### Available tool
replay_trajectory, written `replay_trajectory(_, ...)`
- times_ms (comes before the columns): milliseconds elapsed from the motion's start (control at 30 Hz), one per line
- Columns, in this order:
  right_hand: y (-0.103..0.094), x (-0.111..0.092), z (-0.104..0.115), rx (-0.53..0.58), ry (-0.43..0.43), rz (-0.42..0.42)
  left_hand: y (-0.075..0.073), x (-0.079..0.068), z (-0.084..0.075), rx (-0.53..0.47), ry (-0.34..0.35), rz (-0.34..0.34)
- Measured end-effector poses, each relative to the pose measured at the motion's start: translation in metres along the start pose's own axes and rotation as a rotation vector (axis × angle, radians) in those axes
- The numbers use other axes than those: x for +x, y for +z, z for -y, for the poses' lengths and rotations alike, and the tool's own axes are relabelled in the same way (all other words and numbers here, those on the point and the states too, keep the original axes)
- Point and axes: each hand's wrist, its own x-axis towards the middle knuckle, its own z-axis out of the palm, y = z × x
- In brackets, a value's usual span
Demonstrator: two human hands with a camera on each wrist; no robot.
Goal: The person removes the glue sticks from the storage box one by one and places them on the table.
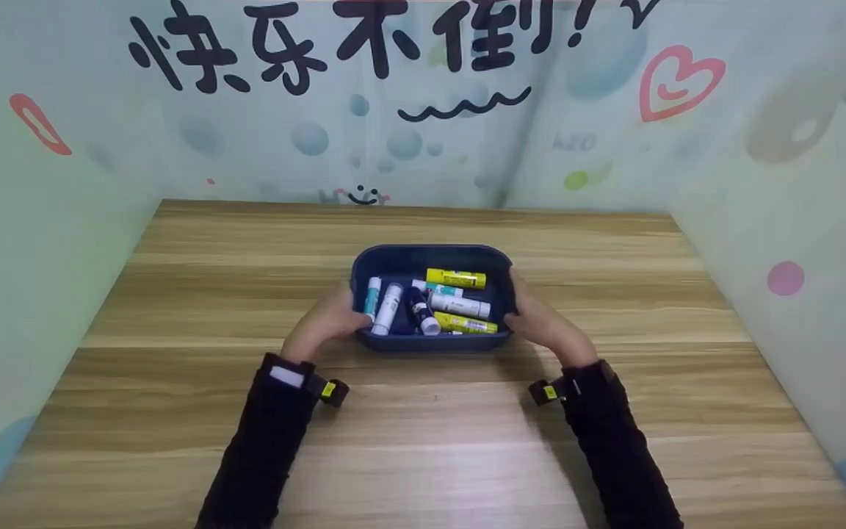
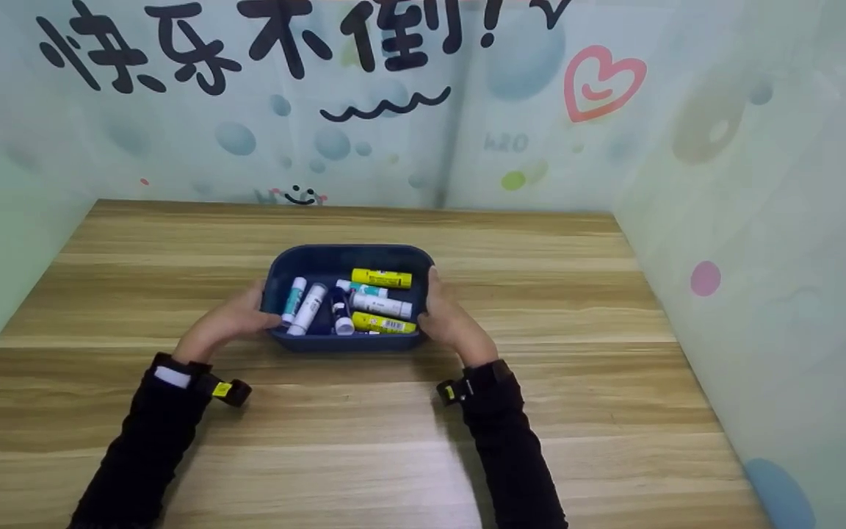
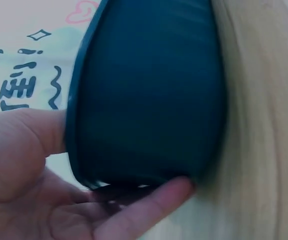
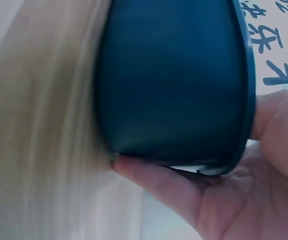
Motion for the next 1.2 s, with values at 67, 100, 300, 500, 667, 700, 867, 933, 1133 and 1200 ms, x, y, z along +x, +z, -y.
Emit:
replay_trajectory(67, -0.001, -0.002, 0.002, -0.039, 0.008, 0.029, -0.001, -0.003, -0.001, 0.0, -0.001, 0.044)
replay_trajectory(100, -0.002, -0.004, 0.003, -0.052, 0.014, 0.043, -0.002, -0.005, -0.002, 0.016, -0.01, 0.058)
replay_trajectory(300, -0.003, -0.012, 0.014, -0.148, 0.089, 0.128, -0.004, -0.013, -0.007, 0.157, -0.052, 0.134)
replay_trajectory(500, -0.002, -0.022, 0.026, -0.267, 0.118, 0.153, -0.004, -0.021, -0.013, 0.239, -0.054, 0.202)
replay_trajectory(667, -0.002, -0.027, 0.035, -0.387, 0.205, 0.19, -0.004, -0.025, -0.014, 0.193, -0.108, 0.246)
replay_trajectory(700, -0.002, -0.028, 0.037, -0.403, 0.226, 0.202, -0.004, -0.026, -0.014, 0.184, -0.12, 0.255)
replay_trajectory(867, -0.002, -0.032, 0.042, -0.462, 0.257, 0.227, -0.01, -0.035, -0.014, 0.098, -0.136, 0.322)
replay_trajectory(933, -0.002, -0.034, 0.044, -0.485, 0.239, 0.227, -0.012, -0.038, -0.015, 0.055, -0.107, 0.34)
replay_trajectory(1133, -0.003, -0.036, 0.047, -0.504, 0.231, 0.23, -0.015, -0.04, -0.018, 0.279, -0.084, 0.333)
replay_trajectory(1200, -0.003, -0.035, 0.047, -0.498, 0.241, 0.229, -0.015, -0.039, -0.018, 0.293, -0.077, 0.341)
